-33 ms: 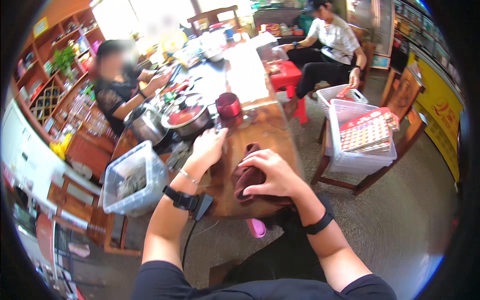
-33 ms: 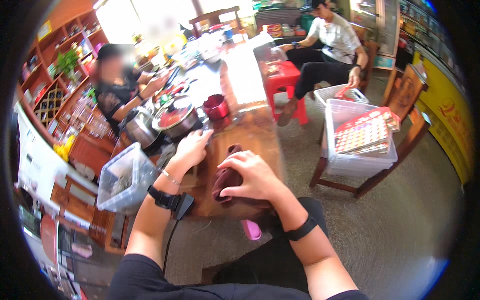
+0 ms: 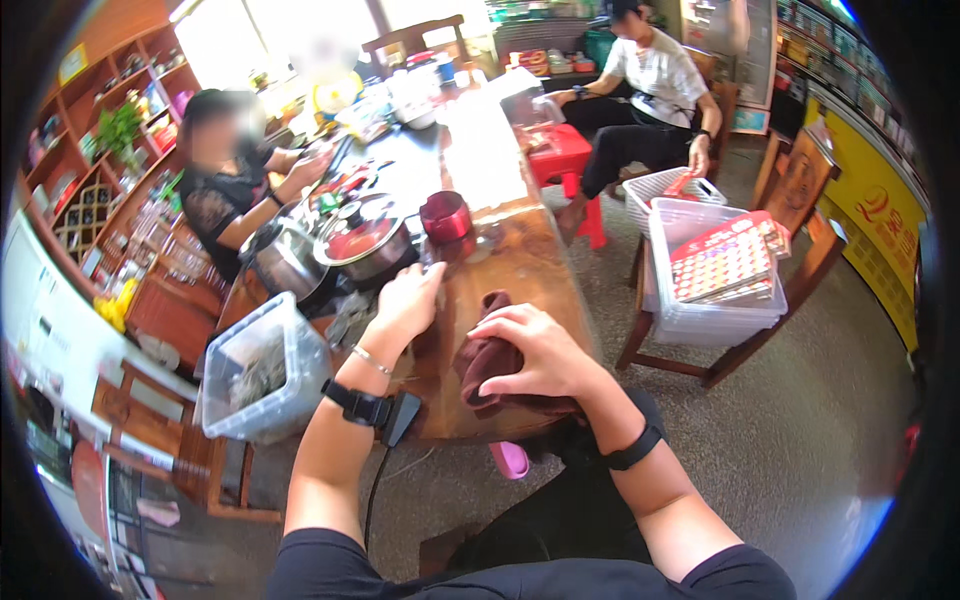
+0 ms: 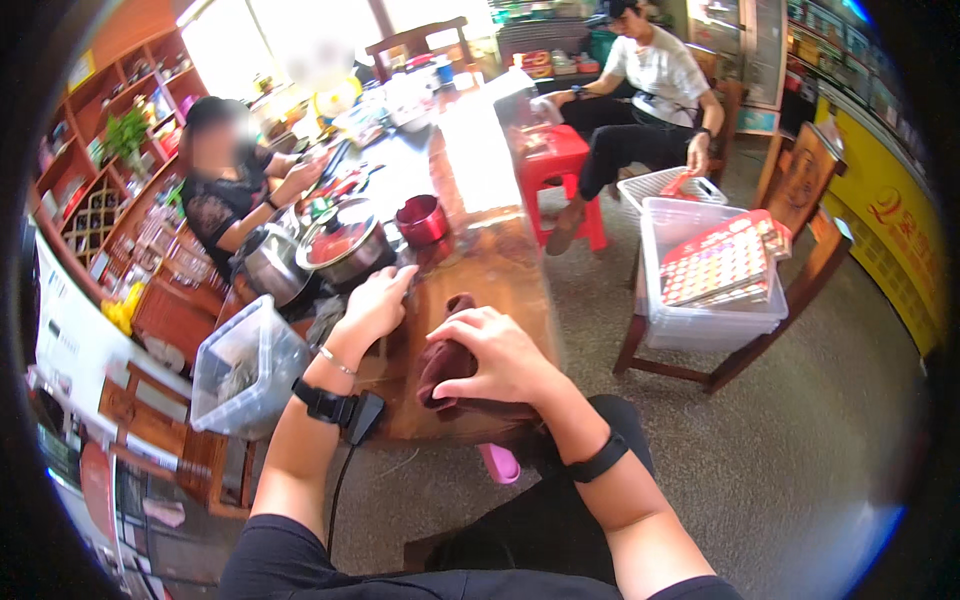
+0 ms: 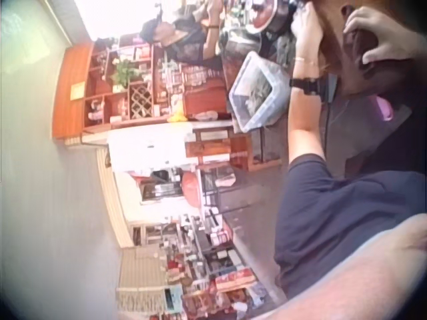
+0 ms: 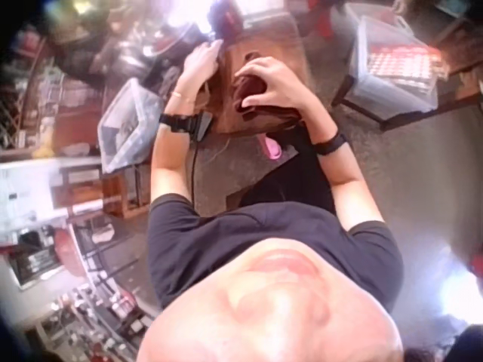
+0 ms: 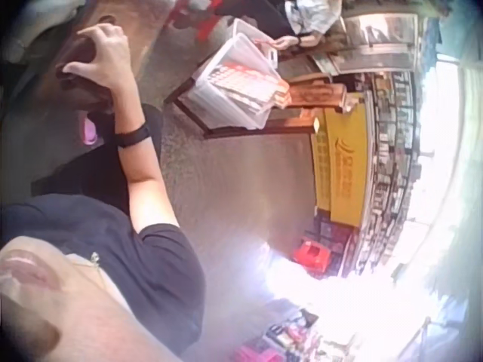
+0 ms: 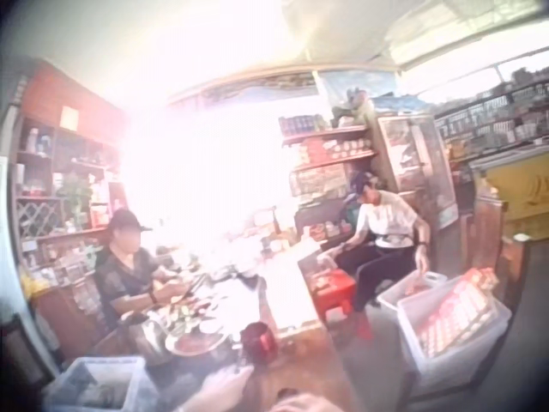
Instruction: Cleaning and inspecting individual plastic bags of green tea leaves with a cloth.
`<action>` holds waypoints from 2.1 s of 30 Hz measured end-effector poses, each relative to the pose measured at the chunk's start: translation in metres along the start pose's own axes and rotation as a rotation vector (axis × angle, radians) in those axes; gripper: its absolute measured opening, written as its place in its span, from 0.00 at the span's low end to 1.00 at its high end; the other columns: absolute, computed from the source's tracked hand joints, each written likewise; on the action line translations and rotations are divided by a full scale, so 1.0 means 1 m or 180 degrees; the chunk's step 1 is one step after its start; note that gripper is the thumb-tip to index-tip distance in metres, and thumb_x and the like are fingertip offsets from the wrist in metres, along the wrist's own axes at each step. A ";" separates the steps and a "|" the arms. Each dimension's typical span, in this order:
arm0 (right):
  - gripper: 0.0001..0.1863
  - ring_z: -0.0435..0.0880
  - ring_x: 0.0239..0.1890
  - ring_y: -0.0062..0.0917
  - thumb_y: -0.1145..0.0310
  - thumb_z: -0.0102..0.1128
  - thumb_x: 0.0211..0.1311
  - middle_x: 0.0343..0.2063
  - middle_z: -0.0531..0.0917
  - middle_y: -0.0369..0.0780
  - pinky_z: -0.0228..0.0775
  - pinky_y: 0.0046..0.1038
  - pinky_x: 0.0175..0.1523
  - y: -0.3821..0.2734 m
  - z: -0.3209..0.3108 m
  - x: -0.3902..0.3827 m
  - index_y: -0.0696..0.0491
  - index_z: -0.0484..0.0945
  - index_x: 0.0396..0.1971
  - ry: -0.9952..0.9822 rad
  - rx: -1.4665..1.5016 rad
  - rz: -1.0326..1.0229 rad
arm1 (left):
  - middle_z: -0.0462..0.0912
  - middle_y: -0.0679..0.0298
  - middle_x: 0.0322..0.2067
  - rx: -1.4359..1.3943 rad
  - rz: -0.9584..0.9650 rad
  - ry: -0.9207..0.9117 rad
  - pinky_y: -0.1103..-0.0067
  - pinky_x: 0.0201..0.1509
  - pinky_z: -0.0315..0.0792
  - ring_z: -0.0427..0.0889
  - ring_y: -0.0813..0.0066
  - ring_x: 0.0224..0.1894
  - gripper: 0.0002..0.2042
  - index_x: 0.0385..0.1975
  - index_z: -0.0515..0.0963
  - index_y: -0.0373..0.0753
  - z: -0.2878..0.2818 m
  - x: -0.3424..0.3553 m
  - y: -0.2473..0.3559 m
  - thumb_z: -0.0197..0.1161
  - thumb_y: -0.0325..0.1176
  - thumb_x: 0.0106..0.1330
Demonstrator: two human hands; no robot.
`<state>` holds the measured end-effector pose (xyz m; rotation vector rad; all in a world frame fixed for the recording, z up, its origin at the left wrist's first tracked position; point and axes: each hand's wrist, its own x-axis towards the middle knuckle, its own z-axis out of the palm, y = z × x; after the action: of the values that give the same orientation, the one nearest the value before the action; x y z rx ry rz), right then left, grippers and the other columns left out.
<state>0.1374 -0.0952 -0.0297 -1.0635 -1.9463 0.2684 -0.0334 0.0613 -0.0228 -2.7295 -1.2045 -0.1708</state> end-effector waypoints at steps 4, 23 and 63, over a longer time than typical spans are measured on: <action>0.23 0.68 0.46 0.38 0.56 0.60 0.44 0.39 0.73 0.44 0.58 0.34 0.51 0.008 0.002 -0.005 0.52 0.70 0.40 0.0385 0.0077 0.0234 | 0.71 0.52 0.37 -0.0006 0.0004 0.0076 0.69 0.42 0.69 0.72 0.55 0.41 0.26 0.50 0.61 0.42 -0.005 0.010 0.011 0.50 0.23 0.47; 0.14 0.72 0.35 0.34 0.62 0.54 0.46 0.28 0.75 0.42 0.61 0.34 0.42 0.012 0.007 -0.002 0.55 0.71 0.30 0.0274 -0.0608 0.1345 | 0.74 0.52 0.26 -0.0619 0.0033 0.0569 0.67 0.33 0.69 0.75 0.54 0.31 0.11 0.30 0.64 0.36 0.001 0.014 -0.010 0.56 0.32 0.51; 0.15 0.75 0.21 0.28 0.56 0.59 0.48 0.17 0.75 0.41 0.64 0.28 0.28 -0.054 -0.057 -0.040 0.53 0.71 0.23 -0.0483 0.0363 0.1721 | 0.74 0.54 0.41 -0.7505 -0.0533 0.0200 0.83 0.38 0.77 0.75 0.63 0.43 0.14 0.46 0.64 0.31 -0.027 0.010 0.027 0.48 0.27 0.60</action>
<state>0.1603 -0.1706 0.0097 -1.5139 -1.7134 0.7654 -0.0077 0.0454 0.0025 -3.2805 -1.3314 -3.5504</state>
